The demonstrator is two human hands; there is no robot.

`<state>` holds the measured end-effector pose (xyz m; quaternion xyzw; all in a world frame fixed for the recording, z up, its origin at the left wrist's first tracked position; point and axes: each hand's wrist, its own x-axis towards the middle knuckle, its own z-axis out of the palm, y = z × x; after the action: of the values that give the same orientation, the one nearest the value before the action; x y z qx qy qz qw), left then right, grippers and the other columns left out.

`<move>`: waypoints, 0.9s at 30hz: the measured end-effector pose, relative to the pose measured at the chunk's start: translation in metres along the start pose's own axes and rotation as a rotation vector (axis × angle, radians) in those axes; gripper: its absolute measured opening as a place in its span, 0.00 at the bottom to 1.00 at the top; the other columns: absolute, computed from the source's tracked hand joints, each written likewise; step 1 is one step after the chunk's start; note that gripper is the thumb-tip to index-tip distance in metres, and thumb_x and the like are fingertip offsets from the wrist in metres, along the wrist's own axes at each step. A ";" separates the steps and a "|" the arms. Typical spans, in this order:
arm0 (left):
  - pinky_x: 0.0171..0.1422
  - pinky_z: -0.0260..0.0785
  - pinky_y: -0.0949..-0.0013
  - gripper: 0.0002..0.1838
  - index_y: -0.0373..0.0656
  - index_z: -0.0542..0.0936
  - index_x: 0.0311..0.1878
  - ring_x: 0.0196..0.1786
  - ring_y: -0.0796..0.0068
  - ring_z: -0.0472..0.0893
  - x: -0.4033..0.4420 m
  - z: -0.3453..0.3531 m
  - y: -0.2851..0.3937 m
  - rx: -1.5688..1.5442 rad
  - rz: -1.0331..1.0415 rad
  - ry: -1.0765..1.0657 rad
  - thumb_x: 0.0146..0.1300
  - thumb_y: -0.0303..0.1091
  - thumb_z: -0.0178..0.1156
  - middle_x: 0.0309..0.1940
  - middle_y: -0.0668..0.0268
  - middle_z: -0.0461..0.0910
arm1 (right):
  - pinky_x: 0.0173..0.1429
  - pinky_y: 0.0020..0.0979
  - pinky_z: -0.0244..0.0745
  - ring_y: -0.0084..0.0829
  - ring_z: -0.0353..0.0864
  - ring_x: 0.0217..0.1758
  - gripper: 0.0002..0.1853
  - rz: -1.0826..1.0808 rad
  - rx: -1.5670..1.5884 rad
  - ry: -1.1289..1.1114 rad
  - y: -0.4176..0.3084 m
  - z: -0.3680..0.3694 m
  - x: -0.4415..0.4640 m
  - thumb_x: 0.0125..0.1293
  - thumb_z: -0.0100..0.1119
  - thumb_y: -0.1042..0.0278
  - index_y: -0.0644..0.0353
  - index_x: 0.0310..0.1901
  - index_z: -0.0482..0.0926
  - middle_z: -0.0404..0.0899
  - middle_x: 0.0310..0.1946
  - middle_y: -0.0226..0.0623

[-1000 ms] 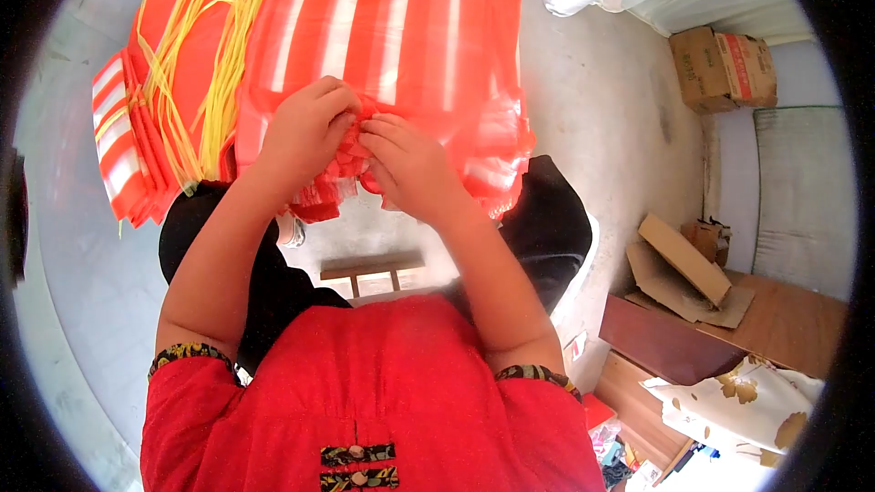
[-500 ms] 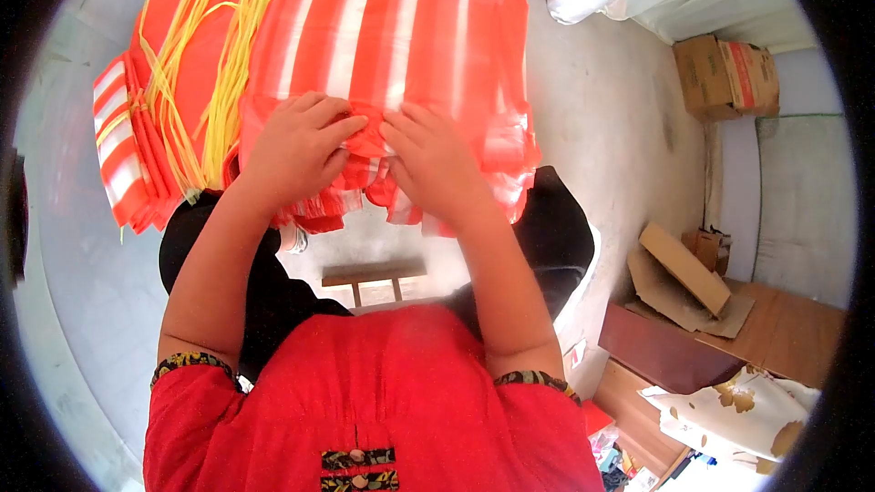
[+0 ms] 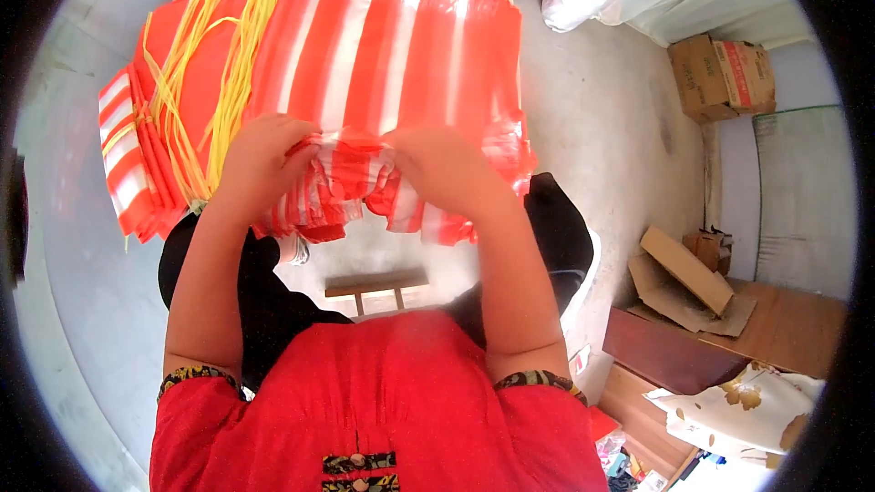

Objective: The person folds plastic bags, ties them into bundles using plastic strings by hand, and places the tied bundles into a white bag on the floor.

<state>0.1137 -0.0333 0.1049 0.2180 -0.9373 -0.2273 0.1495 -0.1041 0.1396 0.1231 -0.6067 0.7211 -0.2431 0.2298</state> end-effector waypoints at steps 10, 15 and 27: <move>0.47 0.77 0.65 0.15 0.34 0.84 0.53 0.39 0.65 0.85 -0.015 -0.011 -0.028 -0.349 -0.361 0.072 0.67 0.30 0.71 0.36 0.57 0.87 | 0.47 0.33 0.74 0.24 0.74 0.37 0.16 0.234 0.212 -0.166 0.047 -0.006 0.048 0.80 0.59 0.59 0.68 0.44 0.80 0.76 0.31 0.34; 0.45 0.76 0.62 0.11 0.35 0.84 0.47 0.37 0.62 0.85 -0.004 -0.010 -0.024 -0.259 -0.394 0.093 0.70 0.34 0.67 0.33 0.56 0.85 | 0.47 0.31 0.75 0.23 0.77 0.39 0.14 0.292 0.182 -0.102 0.045 -0.005 0.051 0.78 0.62 0.60 0.65 0.51 0.82 0.81 0.35 0.33; 0.44 0.74 0.63 0.08 0.38 0.77 0.44 0.36 0.66 0.82 0.000 0.002 -0.022 -0.245 -0.466 0.177 0.76 0.33 0.62 0.33 0.58 0.83 | 0.52 0.27 0.76 0.23 0.81 0.47 0.11 0.322 0.189 0.342 0.065 0.026 -0.058 0.79 0.56 0.76 0.61 0.59 0.79 0.81 0.42 0.32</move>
<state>0.1204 -0.0509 0.0926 0.4269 -0.8108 -0.3472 0.1999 -0.1278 0.2040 0.0640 -0.4099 0.8109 -0.3688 0.1960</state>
